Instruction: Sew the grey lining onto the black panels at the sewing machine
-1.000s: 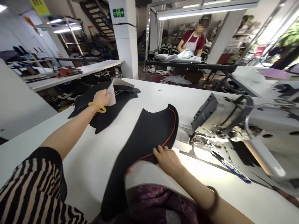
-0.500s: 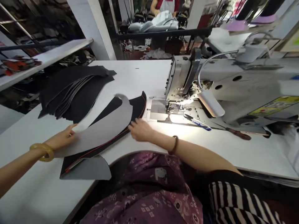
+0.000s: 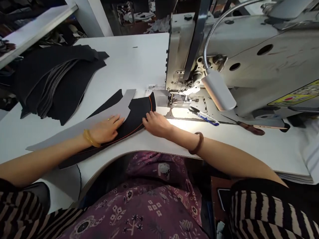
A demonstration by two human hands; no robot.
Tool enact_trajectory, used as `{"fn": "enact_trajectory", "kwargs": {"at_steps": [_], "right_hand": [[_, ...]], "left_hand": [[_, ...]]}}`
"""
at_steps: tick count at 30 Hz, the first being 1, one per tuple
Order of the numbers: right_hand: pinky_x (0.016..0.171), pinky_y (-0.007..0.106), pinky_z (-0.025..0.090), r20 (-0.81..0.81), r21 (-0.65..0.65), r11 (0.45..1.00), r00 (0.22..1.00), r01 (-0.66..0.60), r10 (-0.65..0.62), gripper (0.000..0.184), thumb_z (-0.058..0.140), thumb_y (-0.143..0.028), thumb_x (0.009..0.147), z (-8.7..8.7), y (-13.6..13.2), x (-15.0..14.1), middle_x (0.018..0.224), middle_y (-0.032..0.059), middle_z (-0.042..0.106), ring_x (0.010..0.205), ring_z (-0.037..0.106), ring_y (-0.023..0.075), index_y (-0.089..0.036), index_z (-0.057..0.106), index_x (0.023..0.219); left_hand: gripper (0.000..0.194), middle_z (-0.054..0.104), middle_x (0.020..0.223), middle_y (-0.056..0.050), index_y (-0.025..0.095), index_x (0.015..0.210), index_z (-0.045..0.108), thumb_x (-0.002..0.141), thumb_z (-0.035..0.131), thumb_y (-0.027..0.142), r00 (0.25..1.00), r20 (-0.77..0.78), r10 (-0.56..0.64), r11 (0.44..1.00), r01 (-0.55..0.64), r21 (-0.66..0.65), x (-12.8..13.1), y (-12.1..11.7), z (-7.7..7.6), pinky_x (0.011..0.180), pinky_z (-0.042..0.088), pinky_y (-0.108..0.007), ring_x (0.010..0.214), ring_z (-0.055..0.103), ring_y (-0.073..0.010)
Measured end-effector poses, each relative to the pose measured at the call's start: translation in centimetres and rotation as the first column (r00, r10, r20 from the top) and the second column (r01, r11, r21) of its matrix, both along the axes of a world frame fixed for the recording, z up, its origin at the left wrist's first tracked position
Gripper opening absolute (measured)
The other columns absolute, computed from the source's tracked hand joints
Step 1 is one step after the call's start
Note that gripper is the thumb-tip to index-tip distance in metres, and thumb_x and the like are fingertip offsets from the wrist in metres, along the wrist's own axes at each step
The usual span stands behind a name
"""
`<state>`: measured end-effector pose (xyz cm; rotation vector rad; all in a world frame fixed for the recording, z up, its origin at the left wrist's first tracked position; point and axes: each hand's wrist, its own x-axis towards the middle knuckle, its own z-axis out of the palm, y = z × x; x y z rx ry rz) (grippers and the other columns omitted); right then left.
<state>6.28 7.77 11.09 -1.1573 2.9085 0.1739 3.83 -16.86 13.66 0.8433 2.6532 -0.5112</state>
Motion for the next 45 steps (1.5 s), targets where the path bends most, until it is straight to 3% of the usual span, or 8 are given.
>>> {"fn": "enact_trajectory", "kwargs": {"at_steps": [3,7,14,17,23,27,39,45], "right_hand": [[0.089,0.044,0.044,0.01,-0.004,1.0,1.0,-0.012,0.012,0.042,0.03,-0.023,0.099,-0.8,1.7,-1.0,0.131,0.0256,0.05,0.118,0.051,0.0349,-0.005,0.049,0.132],[0.086,0.042,0.049,-0.05,-0.098,0.995,0.999,0.005,-0.01,0.041,0.035,-0.024,0.098,-2.4,1.8,-0.4,0.136,0.024,0.048,0.118,0.053,0.034,-0.009,0.051,0.133],[0.081,0.039,0.052,-0.086,-0.218,0.976,0.996,-0.021,0.002,0.033,0.038,-0.015,0.094,-3.7,2.3,0.4,0.11,0.0203,0.065,0.103,0.06,0.0283,-0.008,0.066,0.111],[0.086,0.041,0.05,-0.12,-0.205,0.978,0.993,-0.038,0.014,0.032,0.038,-0.016,0.094,-3.4,2.5,0.8,0.11,0.0213,0.063,0.102,0.058,0.0281,-0.006,0.065,0.108],[0.094,0.045,0.044,-0.045,-0.203,0.976,0.997,-0.078,0.07,0.032,0.035,-0.013,0.094,-3.4,2.6,1.2,0.093,0.0163,0.065,0.094,0.055,0.0257,-0.008,0.067,0.096],[0.091,0.045,0.044,-0.073,-0.222,0.97,0.994,-0.095,0.081,0.032,0.035,-0.012,0.092,-3.5,2.7,1.3,0.095,0.0176,0.065,0.091,0.055,0.0251,-0.006,0.066,0.099],[0.095,0.042,0.045,-0.117,-0.211,0.977,0.993,-0.038,0.013,0.031,0.038,-0.006,0.089,-3.2,2.8,1.1,0.092,0.0151,0.066,0.095,0.057,0.0248,-0.007,0.069,0.095],[0.095,0.046,0.042,-0.197,-0.231,0.967,0.968,0.108,-0.155,0.035,0.039,-0.007,0.088,-3.5,3.1,0.4,0.109,0.0254,0.063,0.108,0.054,0.0309,0.003,0.064,0.111]], "left_hand": [[0.052,0.056,0.128,-0.013,0.015,0.14,0.041,0.09,0.031,0.01,0.998,0.001,0.065,0.998,-0.065,-0.016,-0.9,1.1,1.8,0.094,0.048,-0.037,0.113,0.058,-0.0273],[0.044,0.061,0.124,-0.007,0.018,0.129,0.052,0.09,0.035,0.013,0.999,-0.005,0.034,0.965,-0.032,0.261,-1.7,5.9,3.6,0.094,0.046,-0.033,0.111,0.059,-0.0224],[0.032,0.067,0.08,-0.005,0.015,0.089,0.063,0.095,0.031,0.016,0.975,0.213,-0.061,0.882,-0.047,0.468,-2.3,14.5,1.6,0.07,0.043,-0.03,0.075,0.061,-0.018],[0.048,0.064,0.08,-0.009,0.013,0.075,0.062,0.101,0.026,0.031,0.977,0.191,-0.095,0.846,-0.022,0.533,-3.6,14.2,0.5,0.076,0.045,-0.033,0.076,0.059,-0.0194],[0.046,0.057,0.128,-0.011,0.014,0.121,0.062,0.1,0.025,0.033,0.885,0.023,-0.466,0.649,0.324,0.689,-6.5,11.1,-1.9,0.107,0.04,-0.043,0.124,0.048,-0.0248],[0.042,0.051,0.138,-0.015,0.009,0.127,0.056,0.1,0.032,0.031,0.836,-0.131,-0.532,0.547,0.458,0.701,-7.0,10.1,-3.8,0.11,0.041,-0.035,0.13,0.047,-0.0216],[0.033,0.058,0.128,-0.016,0.008,0.117,0.061,0.097,0.037,0.02,0.822,-0.368,-0.434,0.43,0.548,0.718,-7.7,11.6,-5.6,0.104,0.048,-0.037,0.123,0.054,-0.0225],[0.031,0.059,0.126,-0.014,0.011,0.113,0.062,0.097,0.04,0.026,0.843,-0.337,-0.418,0.477,0.52,0.709,-7.4,11.2,-5.3,0.105,0.047,-0.045,0.127,0.049,-0.0271]]}}
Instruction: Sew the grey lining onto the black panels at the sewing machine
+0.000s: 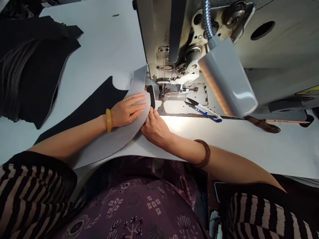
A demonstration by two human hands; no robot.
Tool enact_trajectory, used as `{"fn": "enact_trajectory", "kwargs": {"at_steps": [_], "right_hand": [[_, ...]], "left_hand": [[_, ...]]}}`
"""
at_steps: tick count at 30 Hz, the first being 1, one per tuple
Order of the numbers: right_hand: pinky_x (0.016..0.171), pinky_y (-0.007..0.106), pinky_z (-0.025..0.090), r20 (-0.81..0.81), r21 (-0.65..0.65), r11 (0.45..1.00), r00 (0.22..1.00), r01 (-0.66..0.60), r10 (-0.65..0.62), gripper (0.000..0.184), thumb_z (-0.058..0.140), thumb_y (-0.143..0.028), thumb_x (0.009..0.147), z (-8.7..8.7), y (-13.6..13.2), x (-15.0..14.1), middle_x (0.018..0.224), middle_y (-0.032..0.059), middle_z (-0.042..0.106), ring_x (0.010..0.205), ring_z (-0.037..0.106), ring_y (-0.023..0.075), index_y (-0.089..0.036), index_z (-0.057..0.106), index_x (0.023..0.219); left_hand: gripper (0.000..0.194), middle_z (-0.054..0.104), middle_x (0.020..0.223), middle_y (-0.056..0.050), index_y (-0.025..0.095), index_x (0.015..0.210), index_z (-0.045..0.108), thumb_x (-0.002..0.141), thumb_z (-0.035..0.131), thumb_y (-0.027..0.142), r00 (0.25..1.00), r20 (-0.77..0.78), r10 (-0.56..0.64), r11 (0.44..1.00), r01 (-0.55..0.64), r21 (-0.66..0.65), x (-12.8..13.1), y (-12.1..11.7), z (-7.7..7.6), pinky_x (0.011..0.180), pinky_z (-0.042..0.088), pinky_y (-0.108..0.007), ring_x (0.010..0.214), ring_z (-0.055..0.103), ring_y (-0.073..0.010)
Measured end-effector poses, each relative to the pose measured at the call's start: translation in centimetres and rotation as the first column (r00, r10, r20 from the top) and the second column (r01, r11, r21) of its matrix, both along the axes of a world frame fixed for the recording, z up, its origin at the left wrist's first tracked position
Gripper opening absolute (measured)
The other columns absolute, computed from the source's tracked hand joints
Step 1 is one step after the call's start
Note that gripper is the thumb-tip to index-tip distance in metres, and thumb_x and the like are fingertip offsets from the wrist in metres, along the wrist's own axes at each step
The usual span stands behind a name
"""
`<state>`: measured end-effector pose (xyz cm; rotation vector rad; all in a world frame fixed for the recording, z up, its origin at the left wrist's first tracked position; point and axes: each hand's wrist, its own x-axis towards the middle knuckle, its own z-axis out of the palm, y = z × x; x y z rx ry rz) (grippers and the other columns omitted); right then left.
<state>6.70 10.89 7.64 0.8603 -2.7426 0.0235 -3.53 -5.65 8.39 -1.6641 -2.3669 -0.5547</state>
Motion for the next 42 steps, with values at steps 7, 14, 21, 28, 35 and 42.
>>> {"fn": "enact_trajectory", "kwargs": {"at_steps": [7,14,21,28,35,42], "right_hand": [[0.065,0.028,0.045,0.199,-0.068,0.997,0.979,-0.03,0.043,0.031,0.04,-0.008,0.086,0.8,0.0,0.4,0.075,0.0118,0.063,0.077,0.054,0.0215,-0.012,0.071,0.086],[0.084,0.039,0.048,0.144,-0.031,0.985,0.975,-0.169,0.172,0.034,0.035,-0.002,0.086,-0.3,1.1,1.0,0.086,0.0138,0.064,0.083,0.053,0.0223,-0.01,0.067,0.098],[0.085,0.043,0.05,0.085,-0.063,0.981,0.978,-0.183,0.188,0.036,0.032,-0.005,0.088,-0.8,1.1,1.2,0.086,0.0149,0.065,0.085,0.055,0.0246,-0.01,0.067,0.096],[0.089,0.045,0.049,0.0,-0.067,0.98,0.983,-0.185,0.186,0.036,0.034,-0.006,0.089,-1.1,1.1,1.4,0.084,0.0161,0.066,0.085,0.057,0.0248,-0.008,0.069,0.098],[0.092,0.045,0.049,-0.082,-0.076,0.983,0.983,-0.169,0.162,0.037,0.035,-0.006,0.089,-1.3,1.0,1.6,0.085,0.014,0.068,0.084,0.059,0.0243,-0.009,0.07,0.1],[0.093,0.048,0.048,0.046,-0.117,0.977,0.982,-0.176,0.182,0.039,0.031,-0.004,0.089,-1.1,1.0,1.5,0.088,0.0178,0.066,0.086,0.057,0.0245,-0.006,0.068,0.102]], "left_hand": [[0.041,0.06,0.125,-0.014,0.007,0.114,0.059,0.099,0.024,0.023,0.994,0.058,-0.093,0.985,0.1,-0.142,1.1,1.0,1.7,0.111,0.044,-0.038,0.126,0.051,-0.0208],[0.038,0.06,0.123,-0.017,0.003,0.107,0.062,0.095,0.029,0.018,1.0,0.008,-0.022,0.975,0.023,-0.22,1.2,2.9,1.0,0.109,0.045,-0.041,0.127,0.048,-0.0266],[0.03,0.063,0.122,-0.008,0.013,0.107,0.067,0.09,0.043,0.021,0.988,0.056,0.141,0.972,-0.128,-0.196,0.7,3.3,0.9,0.107,0.044,-0.044,0.125,0.049,-0.029],[0.033,0.066,0.118,-0.008,0.012,0.107,0.068,0.092,0.04,0.019,0.99,-0.057,0.132,0.978,-0.139,-0.157,1.6,3.5,1.1,0.103,0.048,-0.037,0.114,0.058,-0.0237],[0.04,0.061,0.126,-0.012,0.009,0.122,0.059,0.084,0.051,0.021,0.973,0.011,0.231,0.945,-0.221,-0.239,1.6,3.9,1.7,0.095,0.051,-0.04,0.116,0.054,-0.0284],[0.038,0.061,0.125,-0.009,0.011,0.117,0.063,0.086,0.045,0.022,0.983,0.033,0.18,0.97,-0.172,-0.171,0.9,3.8,0.8,0.1,0.045,-0.046,0.116,0.051,-0.0312]]}}
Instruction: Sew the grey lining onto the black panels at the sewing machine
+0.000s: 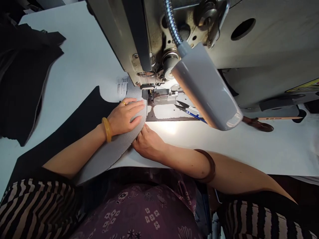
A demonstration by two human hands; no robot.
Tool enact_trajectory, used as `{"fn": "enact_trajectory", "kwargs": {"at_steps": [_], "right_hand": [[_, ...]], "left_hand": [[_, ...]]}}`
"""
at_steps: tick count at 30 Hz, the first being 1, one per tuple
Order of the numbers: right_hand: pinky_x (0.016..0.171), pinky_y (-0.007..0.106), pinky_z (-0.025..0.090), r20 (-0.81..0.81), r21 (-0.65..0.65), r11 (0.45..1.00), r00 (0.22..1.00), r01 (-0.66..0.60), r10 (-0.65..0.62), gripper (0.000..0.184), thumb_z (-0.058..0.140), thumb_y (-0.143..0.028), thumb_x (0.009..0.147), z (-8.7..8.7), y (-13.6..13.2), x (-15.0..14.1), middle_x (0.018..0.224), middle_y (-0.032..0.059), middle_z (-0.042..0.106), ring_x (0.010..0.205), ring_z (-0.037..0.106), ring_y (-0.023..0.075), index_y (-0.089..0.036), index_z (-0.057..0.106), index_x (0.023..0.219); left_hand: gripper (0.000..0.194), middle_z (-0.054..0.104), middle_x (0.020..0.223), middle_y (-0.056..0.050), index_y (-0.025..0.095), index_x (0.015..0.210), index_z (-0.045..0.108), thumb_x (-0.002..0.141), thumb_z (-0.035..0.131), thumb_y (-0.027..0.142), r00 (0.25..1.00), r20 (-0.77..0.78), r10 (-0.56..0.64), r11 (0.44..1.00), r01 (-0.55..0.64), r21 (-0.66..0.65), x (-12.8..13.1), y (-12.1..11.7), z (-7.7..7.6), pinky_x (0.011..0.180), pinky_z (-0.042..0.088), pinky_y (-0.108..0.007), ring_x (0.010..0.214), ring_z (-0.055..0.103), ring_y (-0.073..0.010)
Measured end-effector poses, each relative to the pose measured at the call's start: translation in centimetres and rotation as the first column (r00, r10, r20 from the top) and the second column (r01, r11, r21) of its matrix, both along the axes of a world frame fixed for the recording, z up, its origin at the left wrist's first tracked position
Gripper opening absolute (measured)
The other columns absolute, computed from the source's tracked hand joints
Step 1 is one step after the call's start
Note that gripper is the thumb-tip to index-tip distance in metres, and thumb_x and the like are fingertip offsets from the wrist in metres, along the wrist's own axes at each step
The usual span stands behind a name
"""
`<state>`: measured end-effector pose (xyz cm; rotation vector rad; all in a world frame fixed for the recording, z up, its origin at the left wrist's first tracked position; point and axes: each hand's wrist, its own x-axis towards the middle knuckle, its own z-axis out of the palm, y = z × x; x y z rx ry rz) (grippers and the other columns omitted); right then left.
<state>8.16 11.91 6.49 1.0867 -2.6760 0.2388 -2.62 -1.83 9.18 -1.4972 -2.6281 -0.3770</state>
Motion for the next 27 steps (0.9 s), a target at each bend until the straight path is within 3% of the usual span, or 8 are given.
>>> {"fn": "enact_trajectory", "kwargs": {"at_steps": [5,10,19,27], "right_hand": [[0.09,0.046,0.05,-0.044,0.03,1.0,0.999,0.003,-0.002,0.037,0.034,-0.005,0.086,0.2,-0.1,-0.1,0.083,0.0154,0.066,0.084,0.058,0.0249,-0.007,0.069,0.097],[0.089,0.046,0.049,0.034,0.059,0.998,0.999,0.025,-0.027,0.039,0.032,-0.004,0.088,0.7,-0.3,-0.1,0.083,0.0155,0.066,0.082,0.056,0.0235,-0.007,0.068,0.102],[0.077,0.042,0.049,0.021,0.097,0.993,0.997,0.07,-0.073,0.033,0.037,-0.004,0.084,0.7,1.4,-0.2,0.082,0.0173,0.065,0.079,0.056,0.0245,-0.008,0.07,0.09],[0.082,0.042,0.05,-0.003,0.083,0.994,0.997,0.074,-0.074,0.032,0.039,-0.006,0.083,0.5,1.9,-0.5,0.087,0.0188,0.066,0.084,0.059,0.0255,-0.007,0.069,0.094]], "left_hand": [[0.038,0.062,0.123,-0.012,0.01,0.117,0.064,0.088,0.045,0.026,0.998,0.017,-0.062,0.997,0.061,0.039,-0.5,-0.4,-0.2,0.099,0.047,-0.046,0.115,0.051,-0.0302],[0.037,0.063,0.123,-0.01,0.013,0.118,0.065,0.088,0.047,0.026,0.998,0.027,-0.061,0.996,0.059,0.065,-0.8,-0.6,-0.4,0.099,0.047,-0.047,0.116,0.051,-0.0302],[0.038,0.063,0.123,-0.009,0.013,0.116,0.066,0.086,0.046,0.025,0.997,0.03,-0.074,0.997,0.073,0.038,-1.1,1.8,-0.4,0.099,0.048,-0.044,0.114,0.053,-0.028],[0.038,0.062,0.122,-0.01,0.012,0.117,0.065,0.087,0.046,0.026,0.998,0.019,-0.067,0.997,0.067,0.026,-1.4,2.1,-0.7,0.101,0.046,-0.044,0.114,0.052,-0.0279]]}}
